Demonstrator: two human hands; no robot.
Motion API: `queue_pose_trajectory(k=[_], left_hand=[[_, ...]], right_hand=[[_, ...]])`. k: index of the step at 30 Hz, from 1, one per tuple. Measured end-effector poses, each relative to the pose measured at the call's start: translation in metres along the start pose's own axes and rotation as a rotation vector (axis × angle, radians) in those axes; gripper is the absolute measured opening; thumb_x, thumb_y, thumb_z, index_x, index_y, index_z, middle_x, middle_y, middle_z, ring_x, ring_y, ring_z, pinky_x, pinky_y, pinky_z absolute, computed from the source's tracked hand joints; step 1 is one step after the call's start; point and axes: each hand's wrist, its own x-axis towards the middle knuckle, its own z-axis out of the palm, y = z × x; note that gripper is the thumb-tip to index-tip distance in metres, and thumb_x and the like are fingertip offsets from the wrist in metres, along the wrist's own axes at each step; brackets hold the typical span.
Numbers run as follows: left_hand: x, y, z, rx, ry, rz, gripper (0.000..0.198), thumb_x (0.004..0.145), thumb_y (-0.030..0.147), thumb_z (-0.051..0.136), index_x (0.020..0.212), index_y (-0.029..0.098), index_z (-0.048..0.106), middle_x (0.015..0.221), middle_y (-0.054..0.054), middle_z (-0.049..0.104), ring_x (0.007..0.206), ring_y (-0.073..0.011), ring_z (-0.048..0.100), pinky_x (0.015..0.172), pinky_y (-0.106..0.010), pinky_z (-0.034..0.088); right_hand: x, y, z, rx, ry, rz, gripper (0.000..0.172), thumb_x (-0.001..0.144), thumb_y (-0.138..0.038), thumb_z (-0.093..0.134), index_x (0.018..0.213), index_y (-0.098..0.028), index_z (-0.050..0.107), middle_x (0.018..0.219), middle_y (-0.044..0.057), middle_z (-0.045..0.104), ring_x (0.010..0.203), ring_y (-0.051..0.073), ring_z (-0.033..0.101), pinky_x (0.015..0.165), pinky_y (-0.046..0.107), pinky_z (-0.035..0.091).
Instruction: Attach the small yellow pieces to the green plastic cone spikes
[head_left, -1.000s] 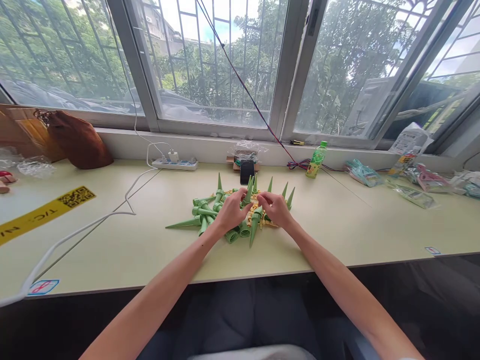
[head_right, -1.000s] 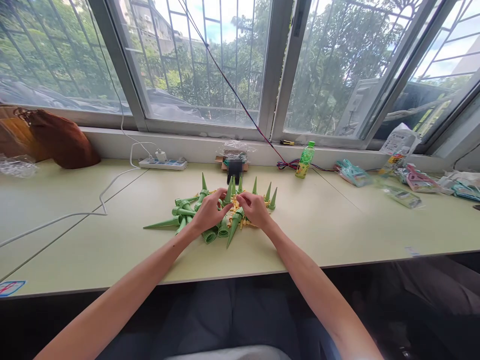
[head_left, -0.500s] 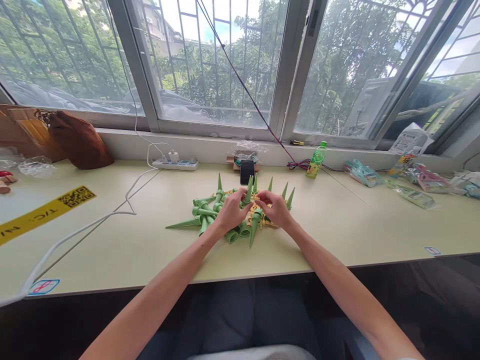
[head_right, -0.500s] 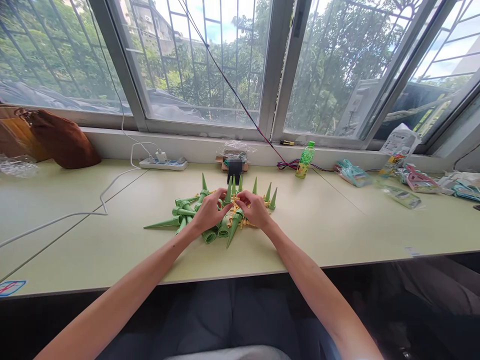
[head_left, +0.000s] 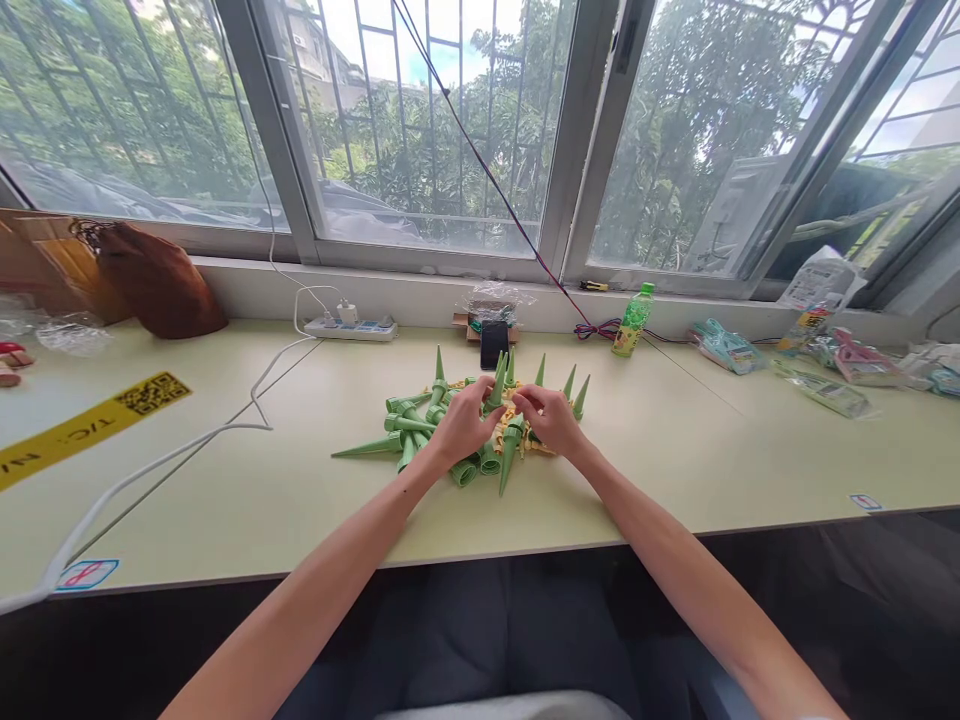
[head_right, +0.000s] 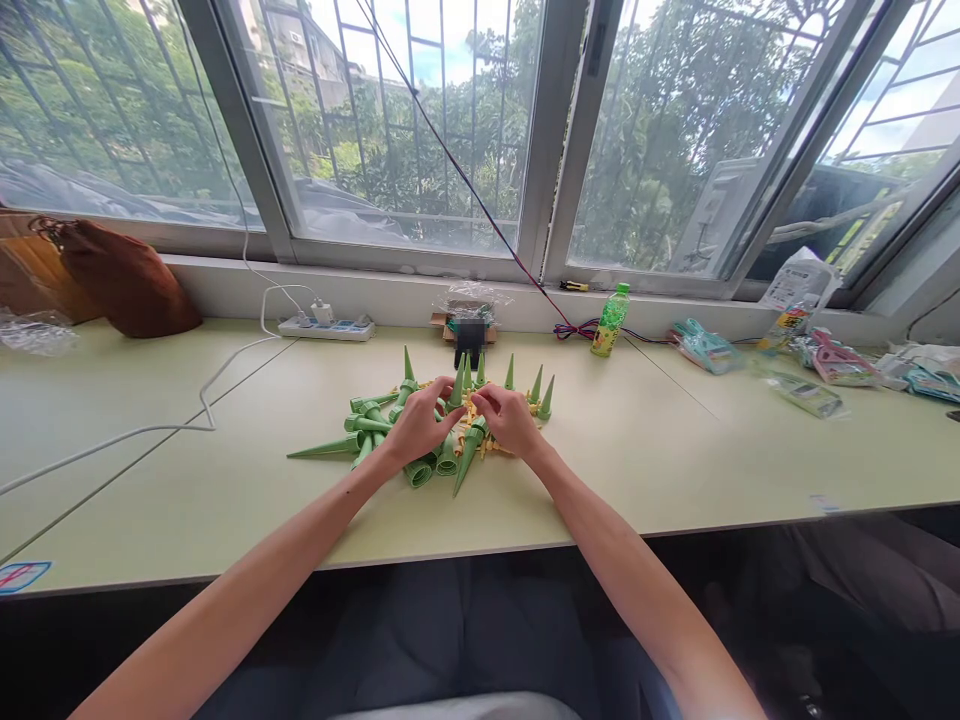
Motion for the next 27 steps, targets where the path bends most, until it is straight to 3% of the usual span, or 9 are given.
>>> queue_pose_trajectory(k=[5, 11, 27], left_hand=[[0.0011, 0.0025, -0.0021, -0.017, -0.011, -0.011, 0.020, 0.085, 0.023, 0.060, 0.103, 0.021, 0.053, 0.089, -0.003, 0.065, 0.080, -0.0183, 0.061, 0.068, -0.030, 0.049], [0.0008, 0.0039, -0.0028, -0.010, -0.006, -0.010, 0.019, 0.084, 0.022, 0.060, 0.102, 0.021, 0.052, 0.088, -0.002, 0.064, 0.078, -0.0172, 0.061, 0.067, -0.028, 0.048], [0.0001, -0.0021, 0.0007, 0.033, -0.008, -0.009, 0.022, 0.085, 0.027, 0.060, 0.103, 0.020, 0.050, 0.089, -0.003, 0.062, 0.080, -0.0184, 0.060, 0.065, -0.029, 0.048]], right_hand=[[-0.0001, -0.0002, 0.0015, 0.075, 0.011, -0.023, 0.027, 0.087, -0.043, 0.059, 0.099, -0.019, 0.062, 0.076, 0.003, 0.066, 0.067, 0.016, 0.061, 0.066, 0.029, 0.050], [-0.0001, 0.0006, 0.0021, 0.092, 0.004, -0.028, 0.021, 0.088, -0.039, 0.058, 0.093, -0.019, 0.060, 0.077, 0.004, 0.066, 0.068, 0.016, 0.061, 0.067, 0.030, 0.051], [0.0000, 0.0022, 0.0011, 0.017, -0.029, 0.006, 0.035, 0.095, -0.044, 0.045, 0.081, -0.017, 0.063, 0.067, 0.001, 0.063, 0.056, 0.012, 0.053, 0.057, 0.025, 0.040]])
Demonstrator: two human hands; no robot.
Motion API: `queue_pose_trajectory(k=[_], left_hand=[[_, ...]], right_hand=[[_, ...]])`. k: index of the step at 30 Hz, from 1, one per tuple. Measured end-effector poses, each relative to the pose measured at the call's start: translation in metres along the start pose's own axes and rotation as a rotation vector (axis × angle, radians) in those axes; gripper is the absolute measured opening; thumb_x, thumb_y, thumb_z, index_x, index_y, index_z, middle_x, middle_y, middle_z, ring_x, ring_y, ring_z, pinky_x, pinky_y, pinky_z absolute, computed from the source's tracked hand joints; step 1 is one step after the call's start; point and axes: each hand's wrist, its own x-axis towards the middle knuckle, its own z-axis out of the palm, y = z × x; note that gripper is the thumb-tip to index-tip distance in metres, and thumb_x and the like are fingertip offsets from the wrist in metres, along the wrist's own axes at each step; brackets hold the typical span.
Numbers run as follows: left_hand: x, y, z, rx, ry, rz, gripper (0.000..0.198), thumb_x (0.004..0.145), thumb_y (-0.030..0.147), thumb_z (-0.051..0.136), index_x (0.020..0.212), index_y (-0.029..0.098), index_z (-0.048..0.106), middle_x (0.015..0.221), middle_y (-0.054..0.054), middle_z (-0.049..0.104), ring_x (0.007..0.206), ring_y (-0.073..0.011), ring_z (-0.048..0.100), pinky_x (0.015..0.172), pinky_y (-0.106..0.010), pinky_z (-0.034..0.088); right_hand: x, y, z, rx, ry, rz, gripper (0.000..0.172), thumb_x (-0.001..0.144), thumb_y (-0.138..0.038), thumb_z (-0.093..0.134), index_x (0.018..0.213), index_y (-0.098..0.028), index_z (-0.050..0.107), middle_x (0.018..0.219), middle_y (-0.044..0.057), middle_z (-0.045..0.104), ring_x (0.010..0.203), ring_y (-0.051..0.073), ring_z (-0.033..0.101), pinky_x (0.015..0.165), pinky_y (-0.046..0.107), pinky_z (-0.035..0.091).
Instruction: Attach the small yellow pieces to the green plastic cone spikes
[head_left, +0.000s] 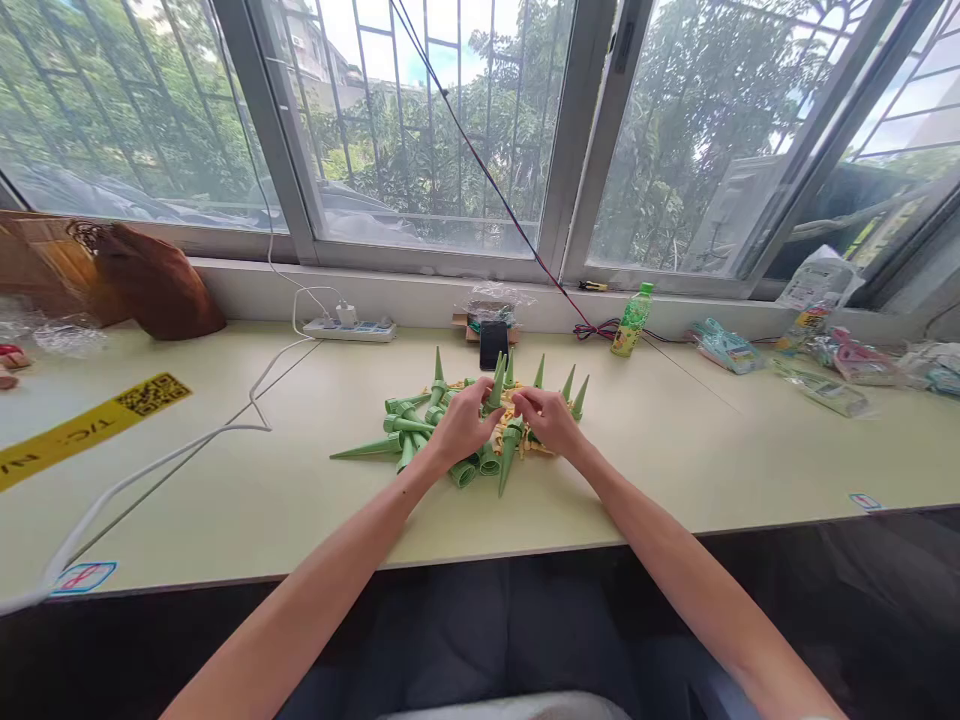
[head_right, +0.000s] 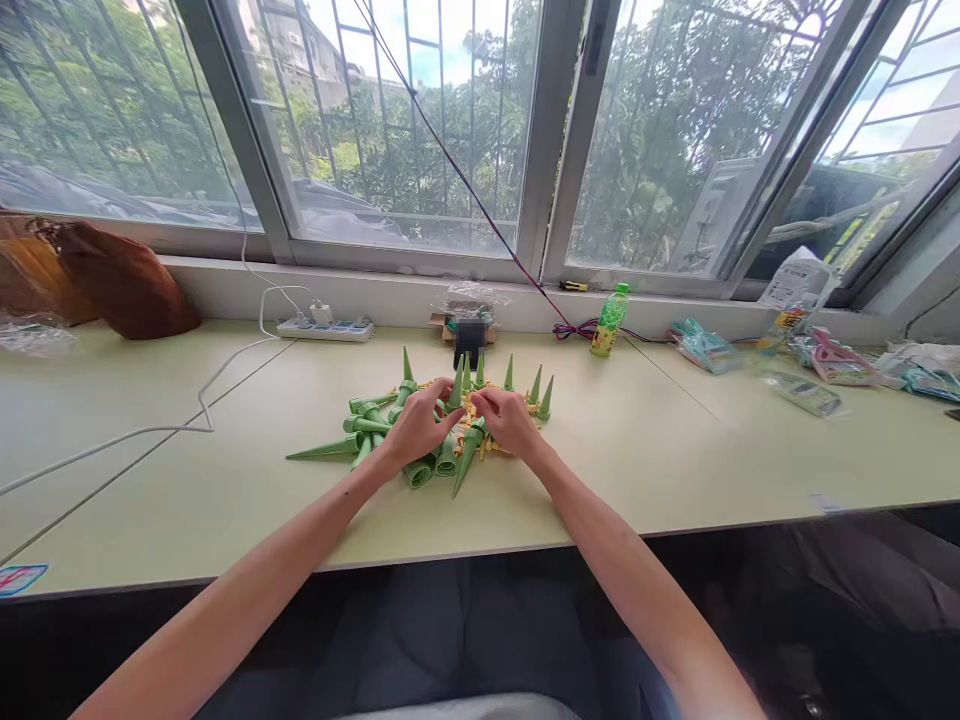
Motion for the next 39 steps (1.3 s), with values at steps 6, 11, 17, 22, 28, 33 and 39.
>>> queue_pose_trajectory(k=[6, 11, 17, 22, 28, 33, 39], left_hand=[[0.0010, 0.0016, -0.0016, -0.025, 0.006, -0.005, 0.018, 0.084, 0.023, 0.059, 0.100, 0.021, 0.050, 0.087, -0.002, 0.062, 0.076, -0.0168, 0.059, 0.065, -0.027, 0.047], [0.0009, 0.0024, -0.0016, -0.043, 0.005, -0.005, 0.019, 0.084, 0.023, 0.060, 0.100, 0.021, 0.051, 0.087, -0.002, 0.063, 0.078, -0.0171, 0.060, 0.062, -0.026, 0.047], [0.0001, 0.0010, -0.0004, -0.030, -0.006, -0.020, 0.021, 0.084, 0.025, 0.061, 0.101, 0.020, 0.050, 0.090, -0.004, 0.062, 0.079, -0.0178, 0.060, 0.062, -0.027, 0.047], [-0.0001, 0.0005, 0.0003, -0.035, -0.011, -0.019, 0.021, 0.085, 0.027, 0.060, 0.102, 0.020, 0.050, 0.087, -0.003, 0.061, 0.075, -0.0171, 0.059, 0.063, -0.028, 0.047], [0.0006, 0.0020, 0.0002, -0.052, 0.001, -0.018, 0.019, 0.084, 0.023, 0.060, 0.101, 0.020, 0.051, 0.086, -0.003, 0.061, 0.078, -0.0175, 0.059, 0.062, -0.027, 0.047], [0.0000, 0.0003, 0.0012, -0.046, -0.003, -0.020, 0.021, 0.084, 0.025, 0.060, 0.103, 0.020, 0.052, 0.086, -0.003, 0.061, 0.077, -0.0174, 0.059, 0.062, -0.027, 0.048], [-0.0006, -0.0006, 0.0013, -0.034, -0.020, -0.019, 0.022, 0.084, 0.025, 0.060, 0.103, 0.020, 0.053, 0.087, -0.003, 0.061, 0.080, -0.0178, 0.059, 0.064, -0.028, 0.049]], right_hand=[[0.0004, -0.0025, 0.0003, 0.054, 0.032, -0.019, 0.026, 0.087, -0.041, 0.059, 0.097, -0.017, 0.061, 0.075, 0.003, 0.065, 0.065, 0.014, 0.057, 0.063, 0.026, 0.047], [0.0006, -0.0005, 0.0007, 0.039, 0.026, -0.030, 0.025, 0.089, -0.042, 0.056, 0.091, -0.018, 0.061, 0.076, 0.003, 0.064, 0.064, 0.014, 0.055, 0.061, 0.027, 0.045], [0.0001, 0.0026, 0.0004, 0.013, -0.002, -0.006, 0.035, 0.094, -0.047, 0.047, 0.084, -0.018, 0.062, 0.068, 0.002, 0.062, 0.059, 0.013, 0.053, 0.058, 0.026, 0.041], [-0.0003, 0.0029, 0.0005, -0.016, -0.009, 0.003, 0.039, 0.096, -0.047, 0.043, 0.077, -0.018, 0.060, 0.065, 0.001, 0.060, 0.056, 0.013, 0.052, 0.057, 0.026, 0.040], [-0.0001, -0.0020, 0.0003, 0.045, 0.008, -0.016, 0.025, 0.089, -0.041, 0.057, 0.099, -0.018, 0.059, 0.073, 0.002, 0.063, 0.064, 0.015, 0.057, 0.062, 0.027, 0.046], [0.0004, -0.0016, 0.0004, 0.036, 0.010, -0.031, 0.021, 0.089, -0.039, 0.055, 0.091, -0.019, 0.059, 0.074, 0.002, 0.062, 0.065, 0.015, 0.055, 0.062, 0.028, 0.045], [0.0001, -0.0030, -0.0001, 0.025, -0.011, 0.007, 0.023, 0.091, -0.041, 0.051, 0.086, -0.019, 0.058, 0.070, 0.001, 0.060, 0.062, 0.014, 0.051, 0.060, 0.027, 0.041]])
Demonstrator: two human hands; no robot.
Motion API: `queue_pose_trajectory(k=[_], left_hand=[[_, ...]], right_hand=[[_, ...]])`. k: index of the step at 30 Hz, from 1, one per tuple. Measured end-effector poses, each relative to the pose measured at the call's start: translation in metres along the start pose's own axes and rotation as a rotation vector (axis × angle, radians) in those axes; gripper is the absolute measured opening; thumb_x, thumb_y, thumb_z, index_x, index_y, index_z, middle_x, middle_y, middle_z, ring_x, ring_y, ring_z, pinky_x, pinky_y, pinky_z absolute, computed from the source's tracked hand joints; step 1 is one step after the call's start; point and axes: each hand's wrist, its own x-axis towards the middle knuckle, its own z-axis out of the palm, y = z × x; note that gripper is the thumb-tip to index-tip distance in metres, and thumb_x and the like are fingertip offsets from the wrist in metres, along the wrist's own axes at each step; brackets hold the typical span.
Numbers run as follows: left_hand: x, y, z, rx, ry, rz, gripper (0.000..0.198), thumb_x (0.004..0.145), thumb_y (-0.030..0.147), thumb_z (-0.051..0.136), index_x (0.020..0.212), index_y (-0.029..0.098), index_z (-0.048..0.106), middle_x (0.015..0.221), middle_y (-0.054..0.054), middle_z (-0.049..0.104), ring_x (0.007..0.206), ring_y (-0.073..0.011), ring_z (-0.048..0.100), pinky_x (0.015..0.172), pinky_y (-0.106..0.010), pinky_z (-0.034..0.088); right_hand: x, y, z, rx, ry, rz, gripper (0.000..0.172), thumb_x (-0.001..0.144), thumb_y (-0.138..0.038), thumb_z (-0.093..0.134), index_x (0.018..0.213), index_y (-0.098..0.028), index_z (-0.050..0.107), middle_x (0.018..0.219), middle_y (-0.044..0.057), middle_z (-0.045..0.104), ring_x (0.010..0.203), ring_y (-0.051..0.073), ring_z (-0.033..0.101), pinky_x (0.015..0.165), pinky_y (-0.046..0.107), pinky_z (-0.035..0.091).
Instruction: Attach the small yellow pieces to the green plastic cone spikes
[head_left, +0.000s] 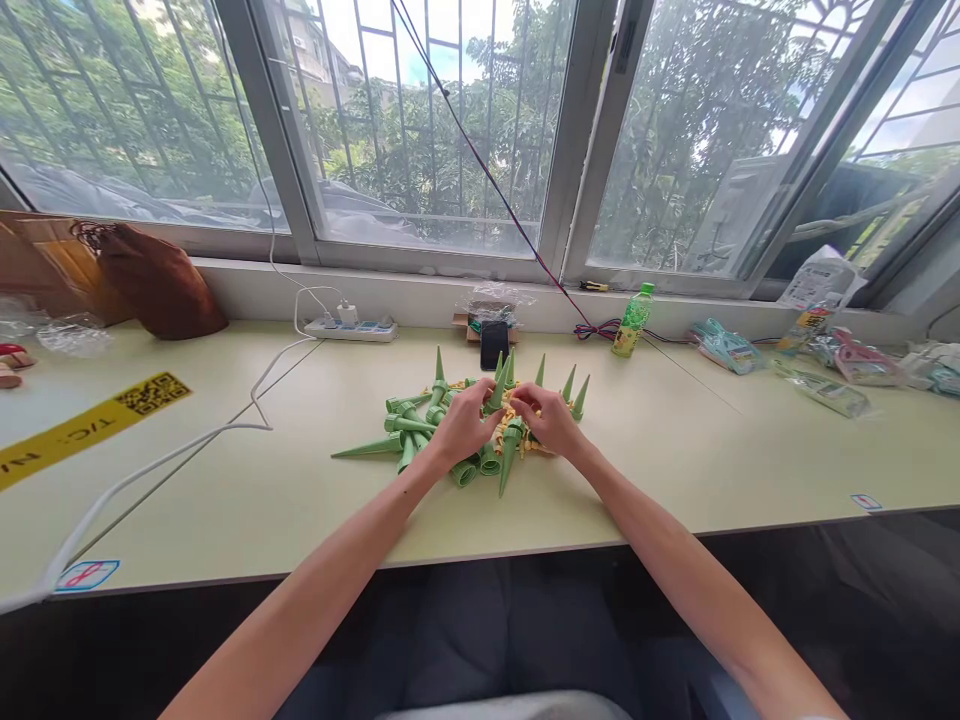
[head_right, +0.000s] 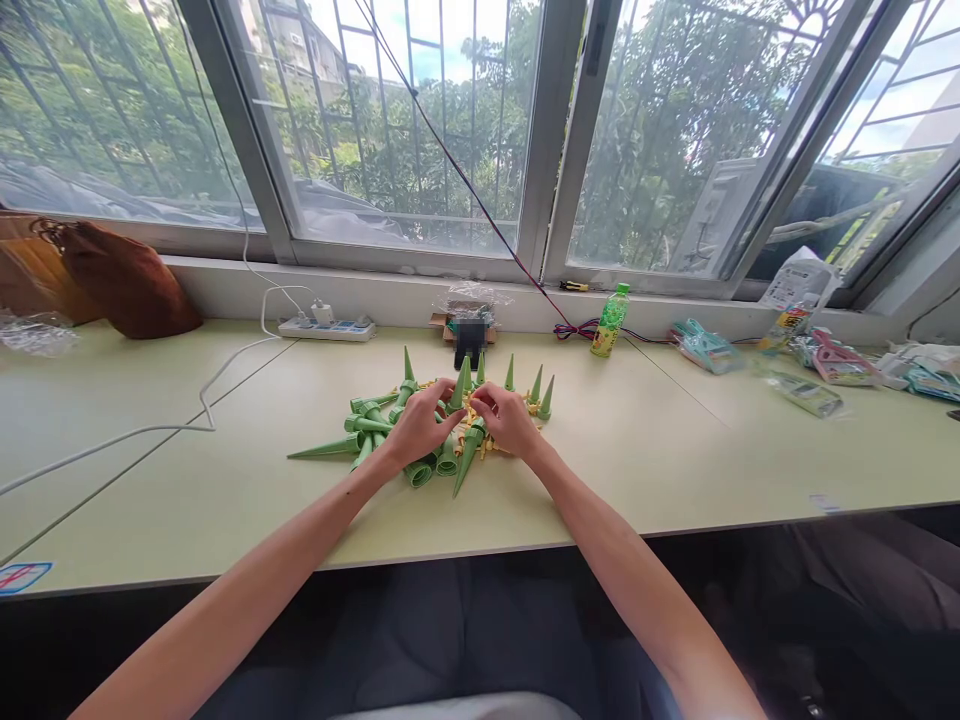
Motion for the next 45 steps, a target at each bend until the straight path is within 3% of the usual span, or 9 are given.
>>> queue_pose_trajectory(k=[19, 26, 32, 39, 45], left_hand=[[0.001, 0.002, -0.002, -0.004, 0.013, 0.051, 0.017, 0.083, 0.022, 0.058, 0.098, 0.020, 0.051, 0.093, -0.004, 0.060, 0.084, -0.0183, 0.057, 0.074, -0.032, 0.050], [0.002, 0.002, -0.003, -0.091, 0.055, -0.028, 0.014, 0.082, 0.023, 0.059, 0.094, 0.020, 0.052, 0.089, -0.003, 0.062, 0.084, -0.0173, 0.060, 0.073, -0.029, 0.052], [0.003, 0.006, -0.005, -0.144, 0.036, -0.088, 0.019, 0.079, 0.026, 0.063, 0.095, 0.020, 0.054, 0.091, -0.003, 0.065, 0.086, -0.0176, 0.063, 0.069, -0.027, 0.053], [0.006, 0.007, -0.008, -0.440, -0.040, -0.194, 0.025, 0.079, 0.032, 0.064, 0.100, 0.018, 0.062, 0.103, -0.007, 0.067, 0.099, -0.0210, 0.063, 0.080, -0.031, 0.056], [0.007, 0.011, -0.012, -0.638, -0.088, -0.283, 0.028, 0.074, 0.030, 0.066, 0.099, 0.017, 0.069, 0.100, -0.007, 0.069, 0.088, -0.0202, 0.065, 0.073, -0.031, 0.056]], right_hand=[[0.000, 0.007, 0.002, -0.082, -0.020, 0.003, 0.043, 0.096, -0.051, 0.039, 0.073, -0.019, 0.055, 0.054, -0.003, 0.046, 0.052, 0.012, 0.040, 0.054, 0.025, 0.033], [0.000, 0.000, 0.001, 0.016, 0.014, -0.011, 0.028, 0.089, -0.046, 0.055, 0.093, -0.018, 0.058, 0.073, 0.001, 0.062, 0.064, 0.014, 0.055, 0.063, 0.026, 0.044], [0.001, 0.000, 0.002, 0.012, 0.017, -0.020, 0.023, 0.088, -0.042, 0.057, 0.087, -0.019, 0.058, 0.077, 0.003, 0.064, 0.066, 0.015, 0.056, 0.063, 0.027, 0.045], [0.001, 0.002, 0.002, -0.007, 0.013, -0.024, 0.024, 0.089, -0.042, 0.055, 0.082, -0.020, 0.059, 0.071, 0.001, 0.062, 0.062, 0.013, 0.053, 0.060, 0.025, 0.042], [0.000, 0.001, 0.003, -0.021, -0.020, -0.037, 0.026, 0.091, -0.042, 0.052, 0.080, -0.019, 0.059, 0.069, 0.000, 0.060, 0.062, 0.013, 0.050, 0.060, 0.025, 0.040]])
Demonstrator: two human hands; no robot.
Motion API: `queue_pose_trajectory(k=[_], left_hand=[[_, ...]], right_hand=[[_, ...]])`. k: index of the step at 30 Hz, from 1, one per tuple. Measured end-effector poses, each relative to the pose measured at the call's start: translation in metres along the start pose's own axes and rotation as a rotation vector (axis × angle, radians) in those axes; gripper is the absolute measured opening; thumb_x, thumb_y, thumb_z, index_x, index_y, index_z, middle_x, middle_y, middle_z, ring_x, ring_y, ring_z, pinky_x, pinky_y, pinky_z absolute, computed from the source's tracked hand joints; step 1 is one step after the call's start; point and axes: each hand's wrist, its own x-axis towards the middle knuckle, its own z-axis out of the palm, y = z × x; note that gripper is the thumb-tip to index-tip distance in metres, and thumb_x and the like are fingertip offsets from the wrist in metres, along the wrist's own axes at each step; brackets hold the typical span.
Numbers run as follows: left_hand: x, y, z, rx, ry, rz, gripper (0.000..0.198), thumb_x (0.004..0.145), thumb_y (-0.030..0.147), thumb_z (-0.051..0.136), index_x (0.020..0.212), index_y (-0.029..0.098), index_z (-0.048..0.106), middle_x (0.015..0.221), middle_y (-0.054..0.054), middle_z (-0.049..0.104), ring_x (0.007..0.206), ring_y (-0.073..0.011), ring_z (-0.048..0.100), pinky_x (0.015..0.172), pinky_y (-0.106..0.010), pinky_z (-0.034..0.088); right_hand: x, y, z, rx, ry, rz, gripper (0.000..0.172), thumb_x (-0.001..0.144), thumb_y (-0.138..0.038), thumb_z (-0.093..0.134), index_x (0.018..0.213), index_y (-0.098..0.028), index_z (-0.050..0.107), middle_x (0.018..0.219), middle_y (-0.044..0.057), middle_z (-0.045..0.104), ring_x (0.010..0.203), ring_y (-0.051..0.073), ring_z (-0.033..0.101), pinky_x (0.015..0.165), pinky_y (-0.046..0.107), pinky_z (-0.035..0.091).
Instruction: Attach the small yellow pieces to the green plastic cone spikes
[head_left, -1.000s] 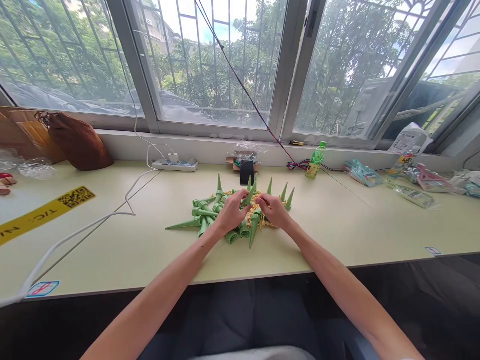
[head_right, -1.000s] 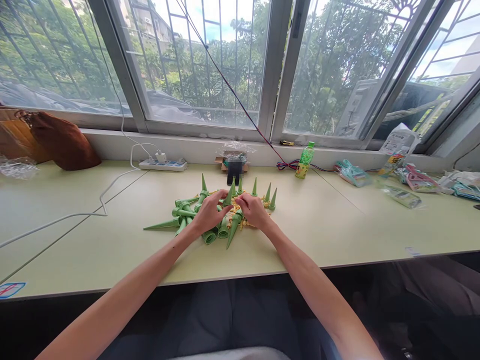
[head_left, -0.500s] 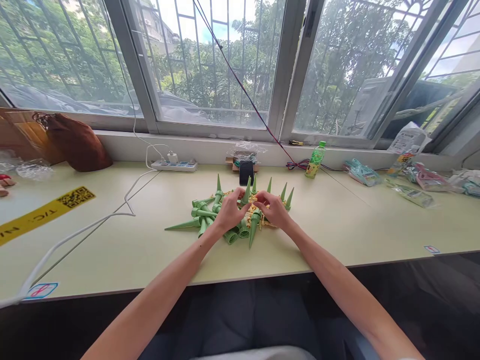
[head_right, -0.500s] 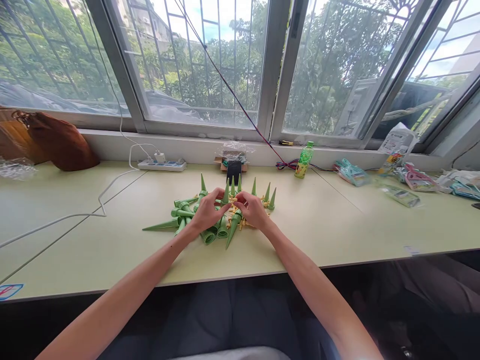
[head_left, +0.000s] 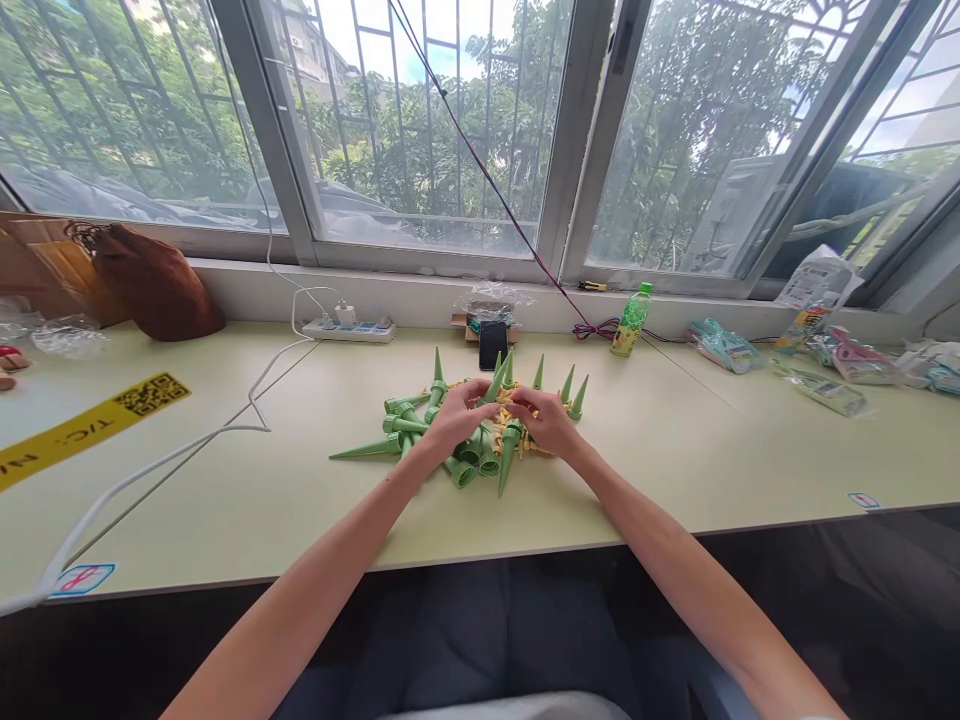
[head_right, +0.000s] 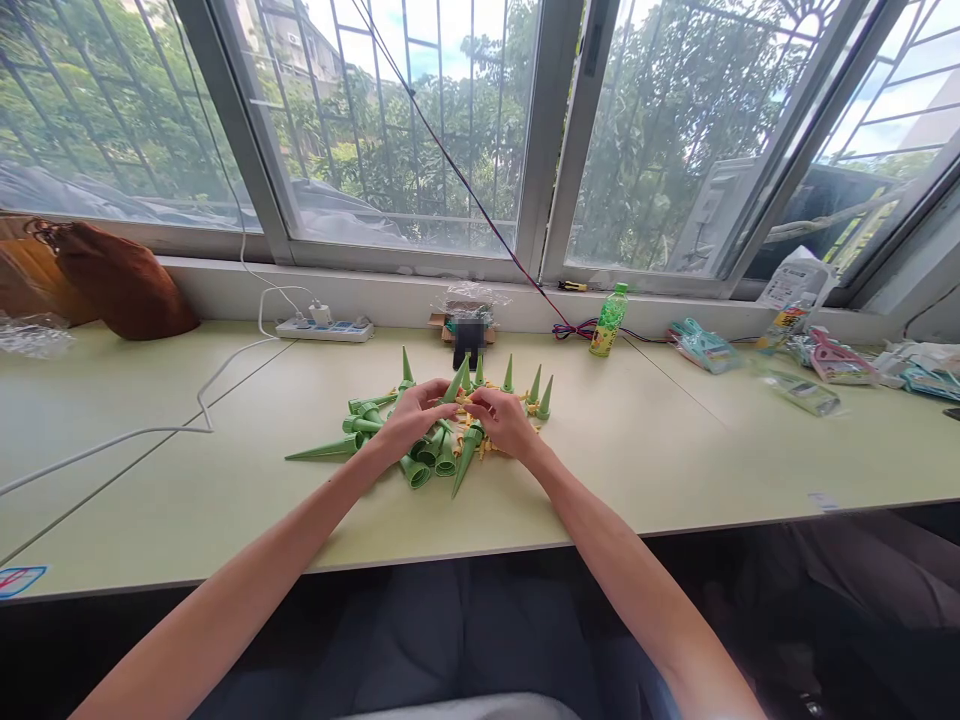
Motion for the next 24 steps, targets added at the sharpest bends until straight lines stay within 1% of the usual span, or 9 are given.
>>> queue_pose_trajectory(k=[4, 10, 14, 18, 20, 24], left_hand=[[-0.0007, 0.0019, 0.0000, -0.031, -0.008, -0.027, 0.027, 0.071, 0.025, 0.065, 0.096, 0.017, 0.070, 0.096, -0.006, 0.069, 0.086, -0.0193, 0.065, 0.072, -0.030, 0.056], [-0.0012, 0.0014, -0.0005, -0.035, -0.040, -0.022, 0.029, 0.071, 0.025, 0.064, 0.098, 0.017, 0.070, 0.095, -0.006, 0.069, 0.087, -0.0202, 0.065, 0.073, -0.032, 0.058], [-0.0012, 0.0031, 0.0012, -0.091, -0.050, -0.044, 0.026, 0.070, 0.028, 0.068, 0.093, 0.015, 0.069, 0.092, -0.006, 0.069, 0.085, -0.0200, 0.065, 0.068, -0.030, 0.057], [-0.0013, 0.0046, 0.0029, -0.137, -0.045, -0.084, 0.021, 0.068, 0.029, 0.070, 0.084, 0.015, 0.067, 0.085, -0.005, 0.067, 0.077, -0.0166, 0.063, 0.064, -0.029, 0.055], [-0.0013, 0.0046, 0.0033, -0.151, -0.037, -0.092, 0.019, 0.068, 0.028, 0.070, 0.081, 0.014, 0.065, 0.081, -0.004, 0.066, 0.074, -0.0155, 0.062, 0.063, -0.028, 0.055], [-0.0003, 0.0026, 0.0032, -0.197, -0.012, -0.122, 0.019, 0.067, 0.025, 0.070, 0.082, 0.014, 0.065, 0.080, -0.004, 0.067, 0.071, -0.0147, 0.062, 0.064, -0.029, 0.055]], right_hand=[[-0.0010, -0.0003, 0.0000, -0.022, -0.020, -0.015, 0.029, 0.092, -0.041, 0.049, 0.075, -0.019, 0.058, 0.065, -0.001, 0.056, 0.059, 0.012, 0.045, 0.058, 0.025, 0.037], [-0.0021, -0.0002, -0.0004, -0.054, -0.059, -0.012, 0.035, 0.095, -0.042, 0.043, 0.072, -0.019, 0.055, 0.060, -0.002, 0.049, 0.056, 0.012, 0.039, 0.055, 0.025, 0.033], [-0.0013, 0.0012, -0.0002, -0.069, -0.064, -0.010, 0.038, 0.096, -0.043, 0.040, 0.068, -0.020, 0.052, 0.058, -0.002, 0.047, 0.055, 0.012, 0.039, 0.055, 0.025, 0.032], [-0.0013, 0.0020, -0.0002, -0.080, -0.064, -0.019, 0.040, 0.097, -0.043, 0.038, 0.066, -0.020, 0.049, 0.058, -0.002, 0.049, 0.054, 0.012, 0.040, 0.056, 0.026, 0.033], [-0.0017, 0.0007, -0.0004, -0.062, -0.063, -0.018, 0.039, 0.098, -0.043, 0.037, 0.070, -0.020, 0.051, 0.059, -0.002, 0.052, 0.054, 0.012, 0.043, 0.058, 0.026, 0.035], [-0.0020, -0.0042, -0.0020, 0.002, -0.010, 0.007, 0.029, 0.096, -0.044, 0.043, 0.090, -0.020, 0.058, 0.069, 0.000, 0.061, 0.060, 0.013, 0.053, 0.062, 0.026, 0.042]])
